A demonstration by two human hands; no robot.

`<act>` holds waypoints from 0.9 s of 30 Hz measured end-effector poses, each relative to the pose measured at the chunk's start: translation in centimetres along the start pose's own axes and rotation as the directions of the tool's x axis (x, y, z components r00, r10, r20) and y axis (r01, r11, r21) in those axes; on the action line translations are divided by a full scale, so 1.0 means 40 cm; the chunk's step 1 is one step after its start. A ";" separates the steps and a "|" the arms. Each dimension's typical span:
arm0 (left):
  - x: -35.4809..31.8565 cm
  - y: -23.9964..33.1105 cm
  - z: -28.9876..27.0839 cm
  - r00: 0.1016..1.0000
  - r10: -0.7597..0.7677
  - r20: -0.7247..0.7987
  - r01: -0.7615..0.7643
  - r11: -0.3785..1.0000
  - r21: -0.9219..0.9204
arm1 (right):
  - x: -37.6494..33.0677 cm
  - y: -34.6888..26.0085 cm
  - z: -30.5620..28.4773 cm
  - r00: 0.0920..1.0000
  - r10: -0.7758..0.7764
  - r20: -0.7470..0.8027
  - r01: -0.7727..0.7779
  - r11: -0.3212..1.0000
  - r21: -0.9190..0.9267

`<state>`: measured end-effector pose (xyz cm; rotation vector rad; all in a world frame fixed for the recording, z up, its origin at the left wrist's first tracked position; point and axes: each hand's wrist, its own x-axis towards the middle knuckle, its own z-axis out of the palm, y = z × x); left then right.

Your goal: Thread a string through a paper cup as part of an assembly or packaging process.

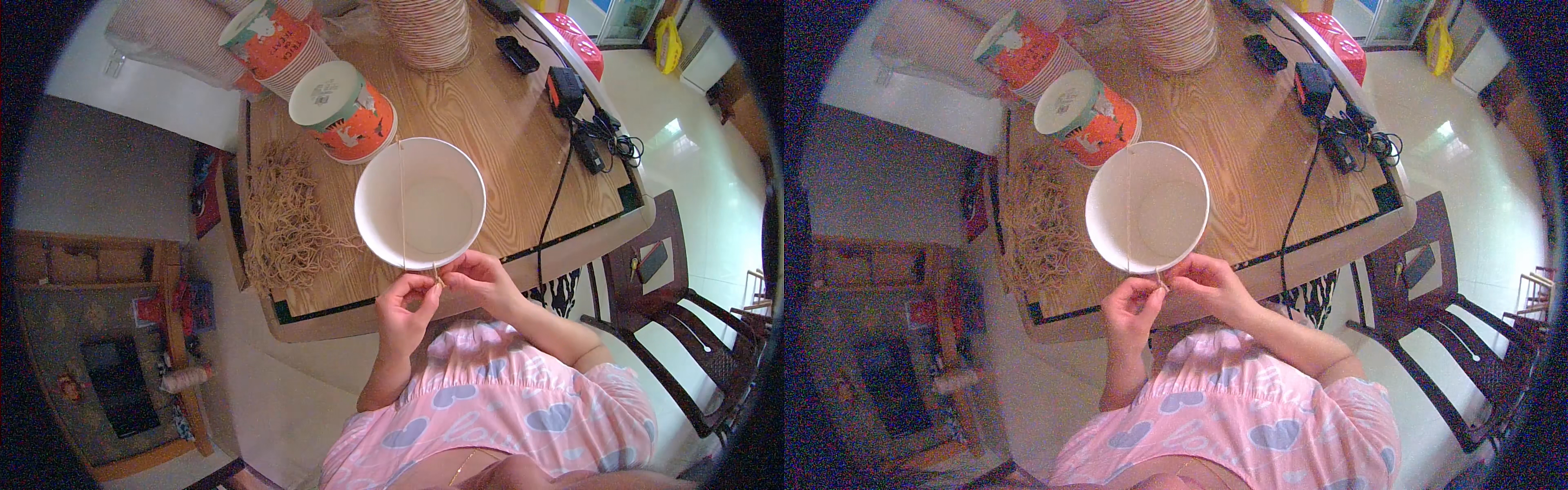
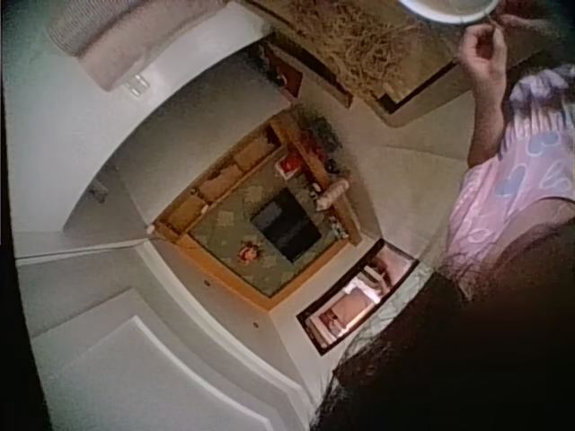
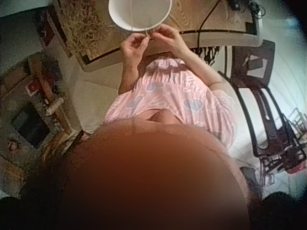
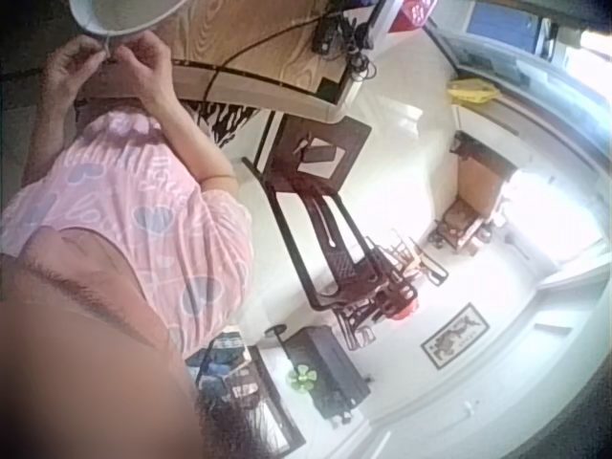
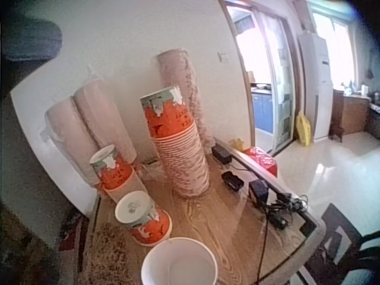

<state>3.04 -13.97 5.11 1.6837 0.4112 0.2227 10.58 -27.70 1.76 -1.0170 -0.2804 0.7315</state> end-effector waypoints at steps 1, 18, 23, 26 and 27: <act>0.000 0.001 -0.001 1.000 -0.007 0.007 0.007 1.000 0.005 | -0.001 -0.002 0.001 1.000 0.019 0.024 -0.020 0.999 0.045; 0.010 0.010 -0.007 0.998 0.049 -0.038 -0.043 0.988 0.145 | 0.009 -0.004 -0.006 0.999 0.025 0.027 -0.024 0.999 -0.022; 0.012 0.000 -0.007 0.991 0.122 -0.059 -0.108 0.975 0.196 | 0.009 -0.006 -0.006 0.997 0.060 0.056 -0.062 0.998 0.034; 0.014 0.014 -0.001 0.977 0.196 -0.083 -0.164 0.940 0.298 | 0.008 -0.010 -0.001 1.000 -0.023 0.020 0.024 0.998 -0.061; 0.014 0.016 0.000 0.976 0.200 -0.086 -0.163 0.934 0.318 | 0.008 -0.008 -0.002 1.000 -0.023 0.020 0.024 0.998 -0.061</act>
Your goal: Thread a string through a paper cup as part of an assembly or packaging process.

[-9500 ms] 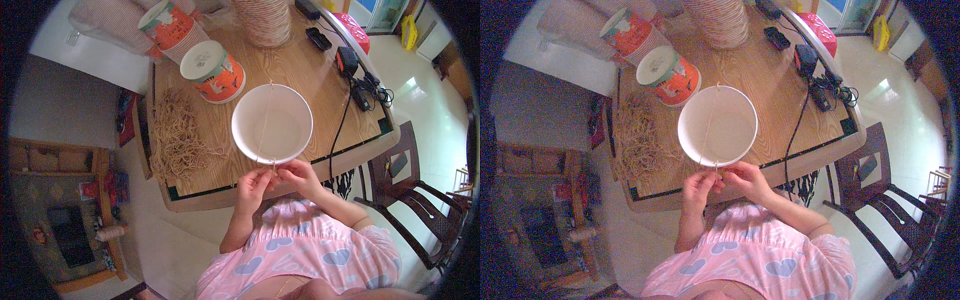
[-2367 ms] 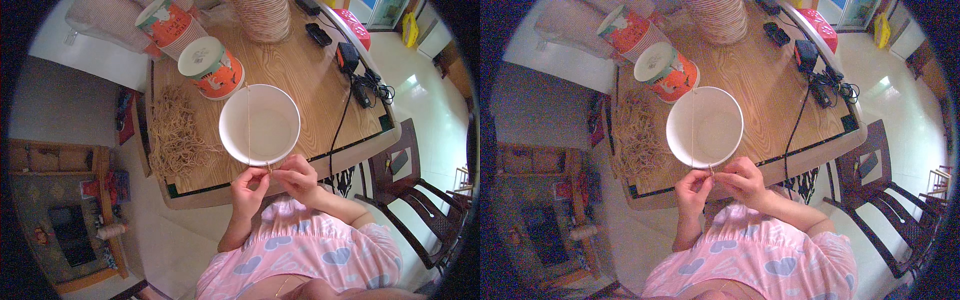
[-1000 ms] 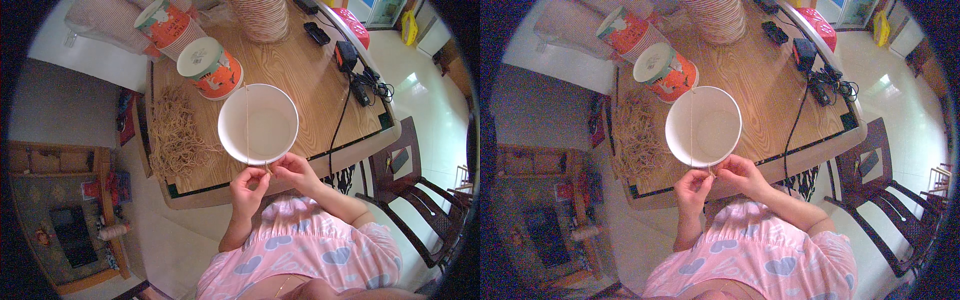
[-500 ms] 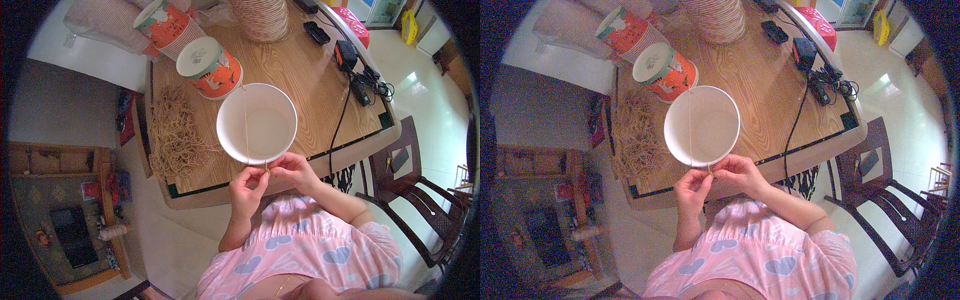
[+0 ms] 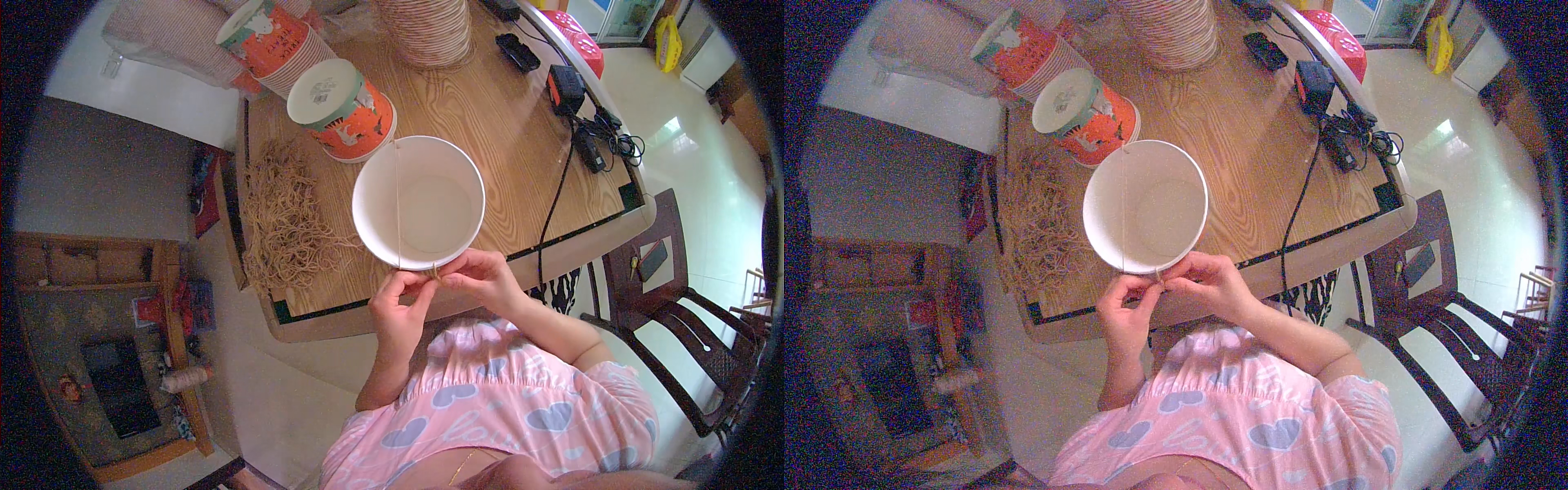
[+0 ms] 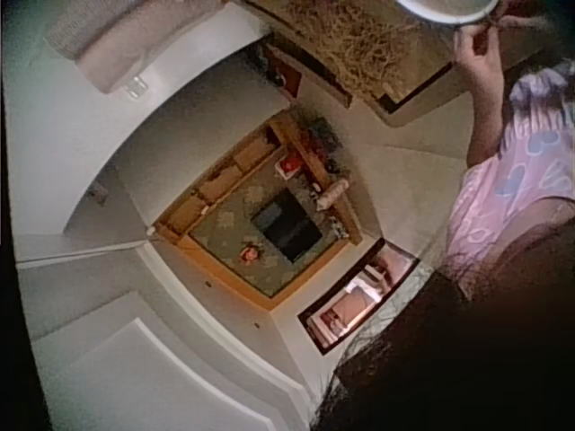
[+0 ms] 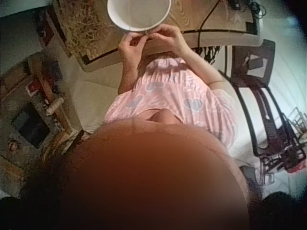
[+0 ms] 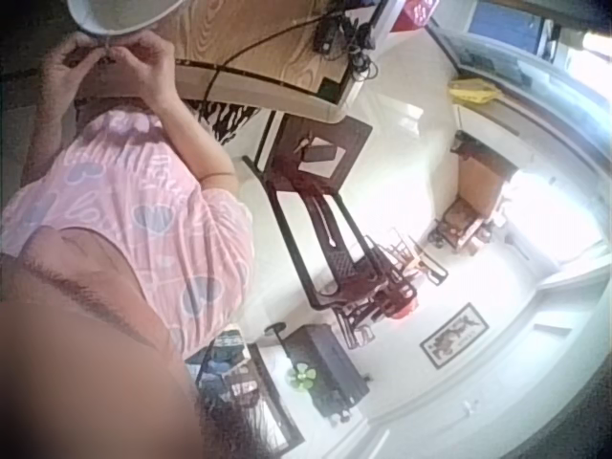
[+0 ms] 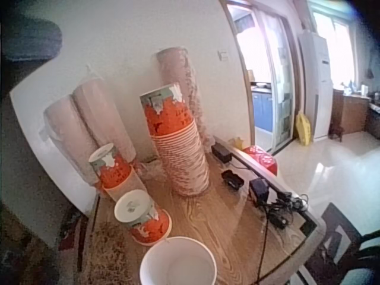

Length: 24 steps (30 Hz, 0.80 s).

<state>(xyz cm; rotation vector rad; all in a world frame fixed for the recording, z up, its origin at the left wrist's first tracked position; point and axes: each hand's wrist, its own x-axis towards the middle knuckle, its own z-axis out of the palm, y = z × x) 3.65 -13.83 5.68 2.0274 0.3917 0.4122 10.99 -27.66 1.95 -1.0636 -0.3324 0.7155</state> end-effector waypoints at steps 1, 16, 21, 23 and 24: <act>0.001 0.002 0.001 1.000 0.002 -0.004 -0.002 1.000 0.020 | 0.000 0.004 -0.002 1.000 -0.019 -0.009 0.018 1.000 -0.024; 0.007 0.009 0.008 0.999 0.054 0.000 -0.054 0.996 0.065 | 0.002 0.037 0.000 0.995 0.099 0.027 -0.101 0.991 0.088; 0.005 0.013 0.009 0.999 0.050 0.007 -0.050 0.995 0.081 | -0.005 0.046 -0.003 0.995 0.079 0.054 -0.083 0.994 0.073; 0.001 0.009 0.008 0.999 0.051 0.004 -0.051 0.996 0.077 | -0.006 0.054 -0.007 0.992 0.109 0.059 -0.114 0.990 0.082; 0.001 0.007 0.008 0.999 0.041 0.010 -0.042 0.997 0.068 | -0.006 0.056 -0.007 0.992 0.109 0.059 -0.113 0.990 0.081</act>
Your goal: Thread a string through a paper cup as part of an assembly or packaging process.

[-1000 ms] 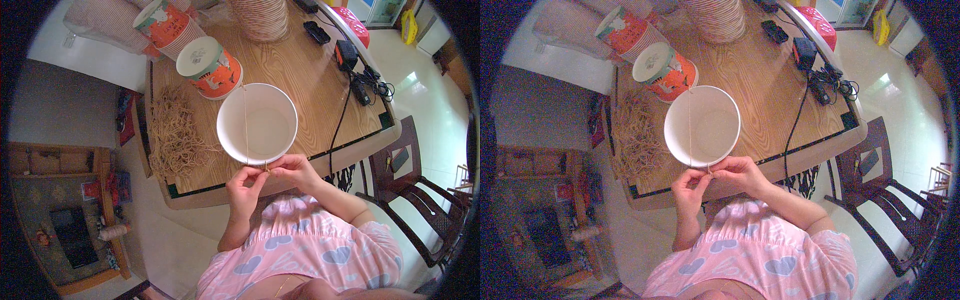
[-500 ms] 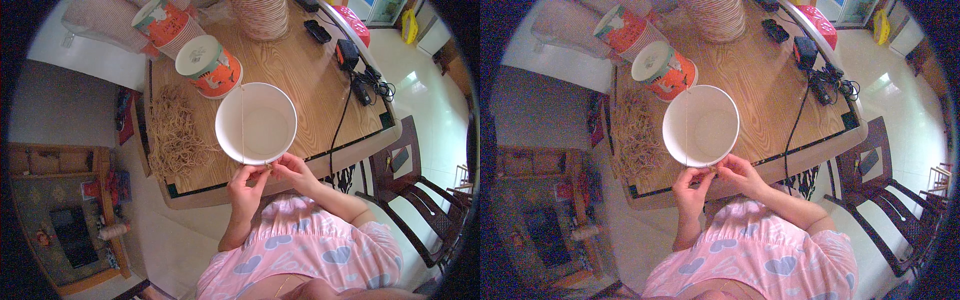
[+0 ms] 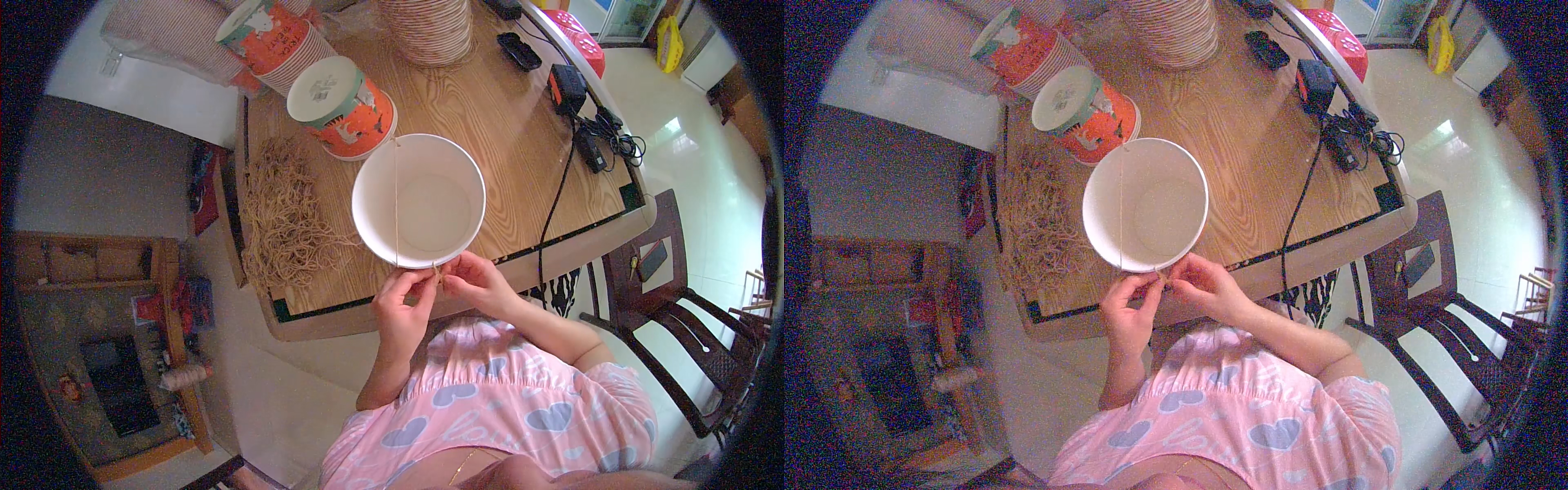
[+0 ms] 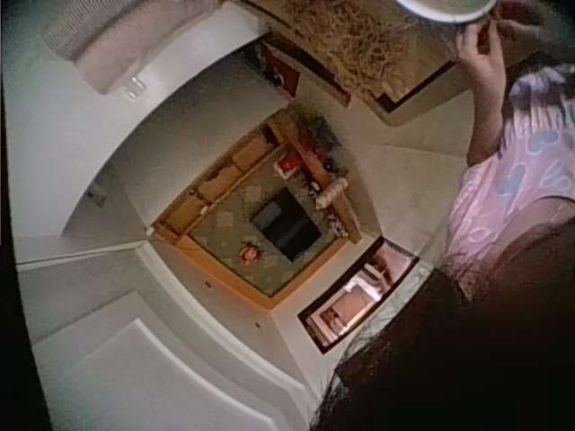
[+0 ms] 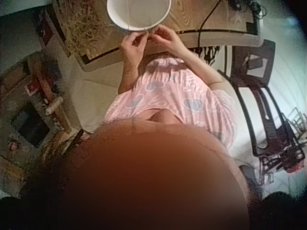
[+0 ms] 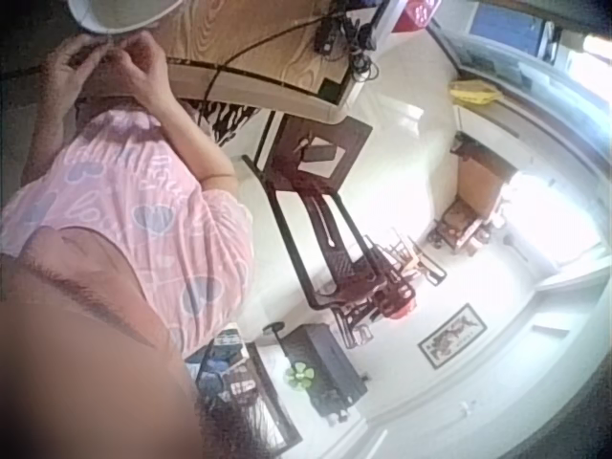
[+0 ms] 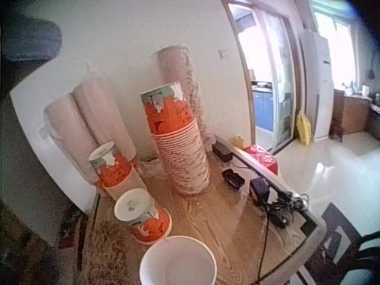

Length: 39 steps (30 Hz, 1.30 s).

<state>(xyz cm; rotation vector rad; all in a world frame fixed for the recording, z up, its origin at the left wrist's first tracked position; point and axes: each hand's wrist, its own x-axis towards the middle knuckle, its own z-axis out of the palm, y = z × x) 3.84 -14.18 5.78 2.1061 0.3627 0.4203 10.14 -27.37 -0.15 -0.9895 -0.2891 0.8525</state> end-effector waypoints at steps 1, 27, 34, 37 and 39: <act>0.000 -0.002 0.000 1.000 -0.008 0.007 0.008 1.000 -0.009 | 0.000 0.002 -0.001 0.996 -0.092 -0.020 0.090 0.992 -0.091; -0.026 -0.036 0.015 0.981 0.189 -0.032 -0.177 0.956 0.233 | -0.014 -0.029 0.034 0.905 -0.420 -0.074 0.324 0.789 -0.522; -0.021 -0.041 0.014 0.974 0.225 -0.015 -0.211 0.935 0.286 | -0.012 -0.028 0.036 0.921 -0.378 -0.096 0.284 0.818 -0.499; -0.020 -0.043 0.015 0.985 0.163 -0.059 -0.152 0.976 0.157 | -0.013 -0.030 0.031 0.931 -0.347 -0.111 0.250 0.830 -0.499; -0.018 -0.045 0.018 0.981 0.175 -0.079 -0.162 0.976 0.145 | -0.012 -0.030 0.026 0.938 -0.323 -0.129 0.222 0.842 -0.492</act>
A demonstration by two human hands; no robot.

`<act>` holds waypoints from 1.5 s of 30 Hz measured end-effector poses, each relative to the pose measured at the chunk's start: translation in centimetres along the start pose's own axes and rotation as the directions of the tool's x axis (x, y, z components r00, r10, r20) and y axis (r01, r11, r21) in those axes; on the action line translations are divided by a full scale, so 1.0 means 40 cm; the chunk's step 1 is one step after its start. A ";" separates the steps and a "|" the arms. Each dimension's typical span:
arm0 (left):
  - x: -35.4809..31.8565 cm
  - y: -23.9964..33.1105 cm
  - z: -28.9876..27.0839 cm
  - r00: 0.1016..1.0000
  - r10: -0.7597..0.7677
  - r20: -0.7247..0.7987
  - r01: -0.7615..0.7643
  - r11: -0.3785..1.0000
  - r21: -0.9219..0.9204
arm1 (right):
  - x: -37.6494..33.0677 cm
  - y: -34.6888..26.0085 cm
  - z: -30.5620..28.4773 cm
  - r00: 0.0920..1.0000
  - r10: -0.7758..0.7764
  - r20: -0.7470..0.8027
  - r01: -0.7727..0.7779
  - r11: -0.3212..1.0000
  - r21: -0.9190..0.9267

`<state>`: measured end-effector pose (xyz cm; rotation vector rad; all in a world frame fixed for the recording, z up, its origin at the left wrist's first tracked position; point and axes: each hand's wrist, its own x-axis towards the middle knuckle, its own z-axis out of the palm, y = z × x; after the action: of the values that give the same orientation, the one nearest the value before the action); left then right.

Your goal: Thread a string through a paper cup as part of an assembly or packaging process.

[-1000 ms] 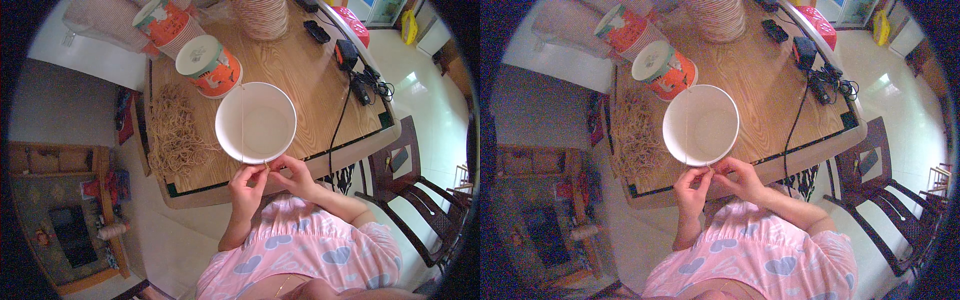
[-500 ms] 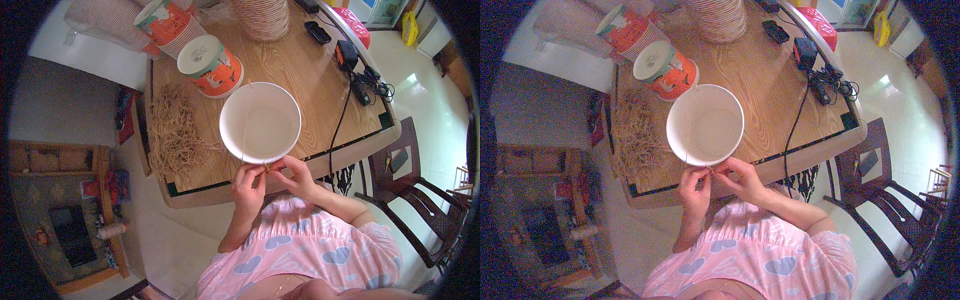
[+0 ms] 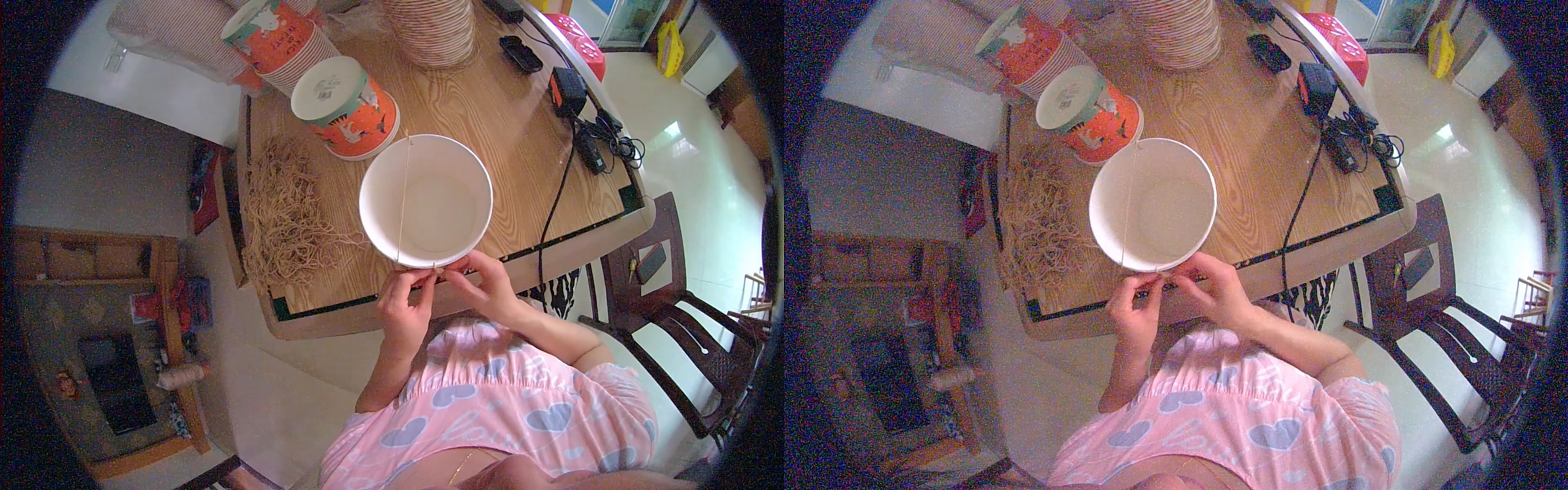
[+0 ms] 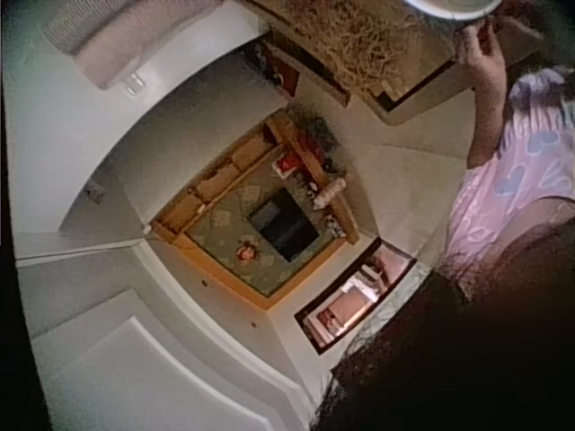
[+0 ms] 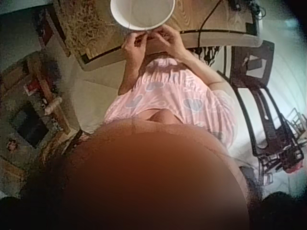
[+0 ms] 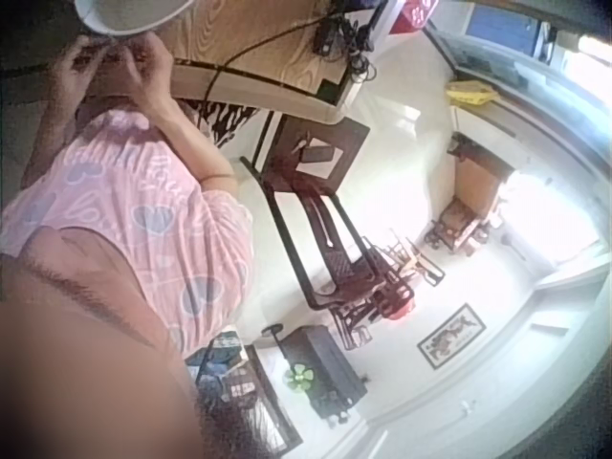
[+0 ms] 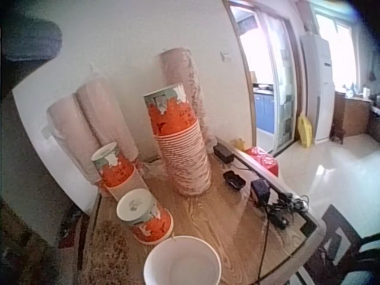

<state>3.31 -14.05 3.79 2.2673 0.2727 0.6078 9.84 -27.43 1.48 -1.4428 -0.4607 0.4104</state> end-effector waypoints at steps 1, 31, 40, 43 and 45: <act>0.001 -0.001 0.002 1.000 0.009 -0.021 -0.010 1.000 -0.012 | 0.001 0.004 -0.003 1.000 -0.002 -0.010 0.002 1.000 -0.013; 0.009 -0.006 0.001 0.990 0.051 0.132 -0.073 0.983 0.170 | 0.031 0.021 0.011 0.986 -0.163 -0.046 0.157 0.981 -0.115; 0.011 -0.008 0.005 0.991 0.063 0.119 -0.084 0.979 0.188 | 0.038 0.030 0.007 0.977 -0.210 -0.031 0.203 0.968 -0.144; 0.015 -0.011 0.002 0.988 0.067 0.136 -0.096 0.970 0.224 | 0.028 0.034 0.008 0.991 -0.133 -0.019 0.131 0.986 -0.100; 0.017 -0.015 -0.003 0.985 0.077 0.152 -0.111 0.967 0.229 | 0.023 0.042 0.005 0.997 -0.075 -0.005 0.074 0.994 -0.084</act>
<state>3.86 -13.32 3.67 2.5525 0.1751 0.4799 10.53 -26.61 -0.13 -1.5023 -0.5291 0.3289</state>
